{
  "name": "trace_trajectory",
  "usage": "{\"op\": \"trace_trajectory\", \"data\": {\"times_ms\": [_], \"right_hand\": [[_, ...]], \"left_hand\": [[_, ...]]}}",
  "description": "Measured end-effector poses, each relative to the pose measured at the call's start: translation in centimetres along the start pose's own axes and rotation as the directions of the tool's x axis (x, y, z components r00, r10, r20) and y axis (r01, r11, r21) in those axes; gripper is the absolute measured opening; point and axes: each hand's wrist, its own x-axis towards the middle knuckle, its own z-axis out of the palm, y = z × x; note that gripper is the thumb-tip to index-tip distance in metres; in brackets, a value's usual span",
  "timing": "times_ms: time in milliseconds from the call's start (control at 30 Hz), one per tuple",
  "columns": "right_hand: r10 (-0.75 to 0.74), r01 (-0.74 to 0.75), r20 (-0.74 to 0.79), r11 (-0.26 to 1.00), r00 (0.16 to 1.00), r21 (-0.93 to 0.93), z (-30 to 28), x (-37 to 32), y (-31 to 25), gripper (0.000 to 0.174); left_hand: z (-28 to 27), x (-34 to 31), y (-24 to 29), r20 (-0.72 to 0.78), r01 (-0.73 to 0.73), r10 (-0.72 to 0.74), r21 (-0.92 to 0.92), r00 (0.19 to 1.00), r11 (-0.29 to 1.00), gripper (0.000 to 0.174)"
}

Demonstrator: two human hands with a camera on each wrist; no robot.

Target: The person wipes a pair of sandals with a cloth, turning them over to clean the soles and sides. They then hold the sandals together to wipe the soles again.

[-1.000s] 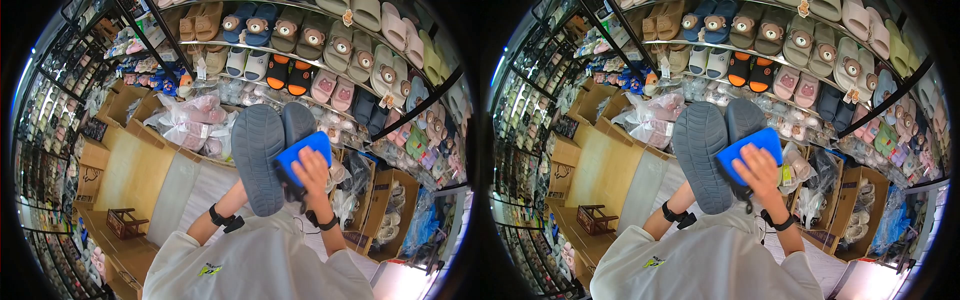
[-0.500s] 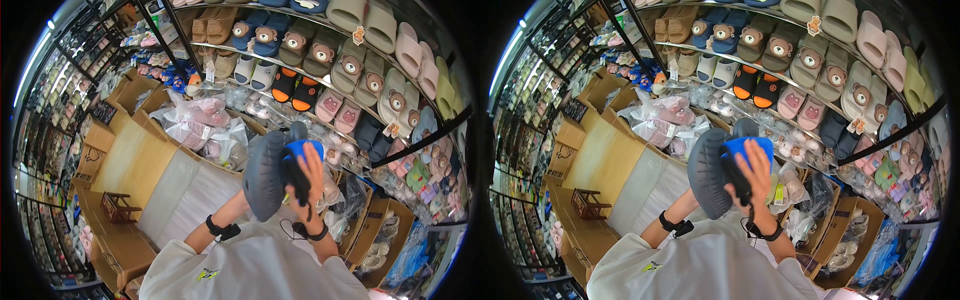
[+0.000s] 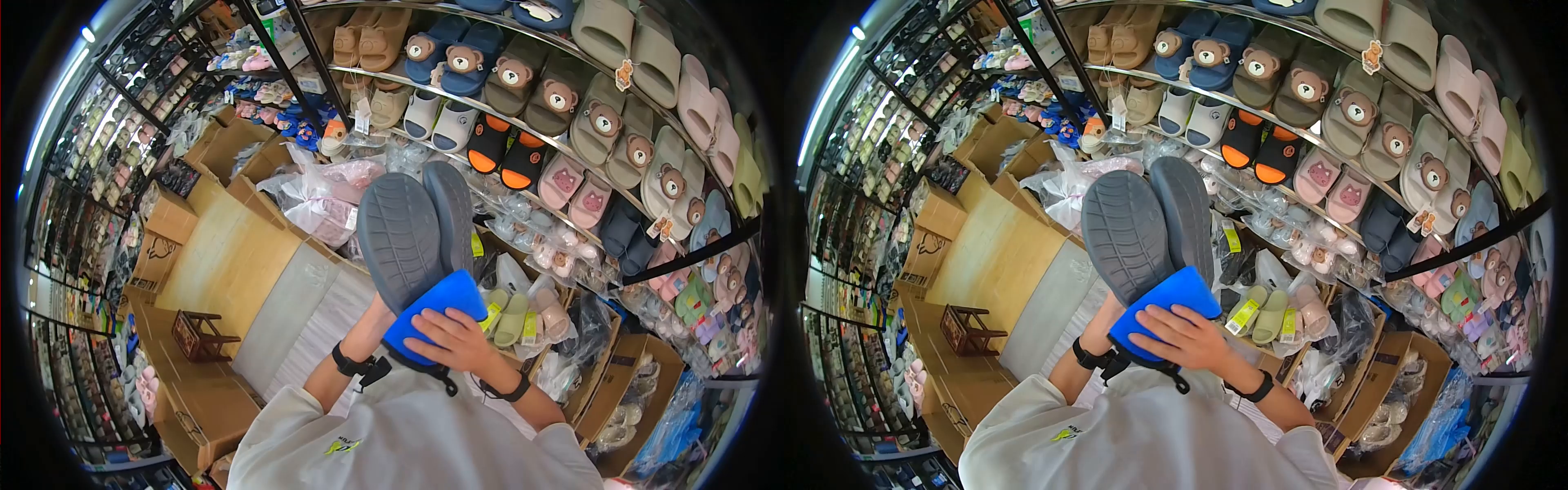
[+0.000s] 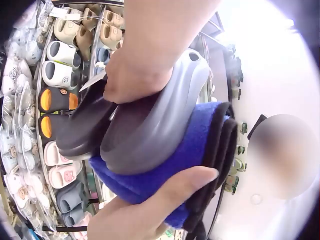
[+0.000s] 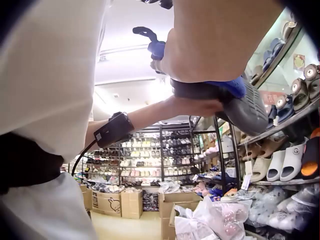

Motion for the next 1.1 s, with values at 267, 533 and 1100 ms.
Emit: {"op": "trace_trajectory", "data": {"times_ms": [267, 533, 1100], "right_hand": [[0.192, -0.231, -0.154, 0.925, 0.969, -0.303, 4.6, 3.3, 0.5, 0.03], [0.337, -0.556, -0.516, 0.749, 0.787, -0.359, 5.4, 15.5, 2.7, 0.039], [0.339, -0.347, -0.077, 0.896, 0.937, -0.277, 17.4, 13.0, -5.8, 0.038]], "left_hand": [[-3.8, 3.0, 5.6, 0.168, 0.037, -0.028, -0.047, 0.985, 0.998, 0.045], [-3.7, 4.8, 10.6, 0.211, 0.157, -0.193, 0.172, 0.958, 0.972, 0.04], [-13.5, 7.0, 15.5, 0.276, 0.474, -0.435, -0.091, 0.857, 0.876, 0.049]]}}
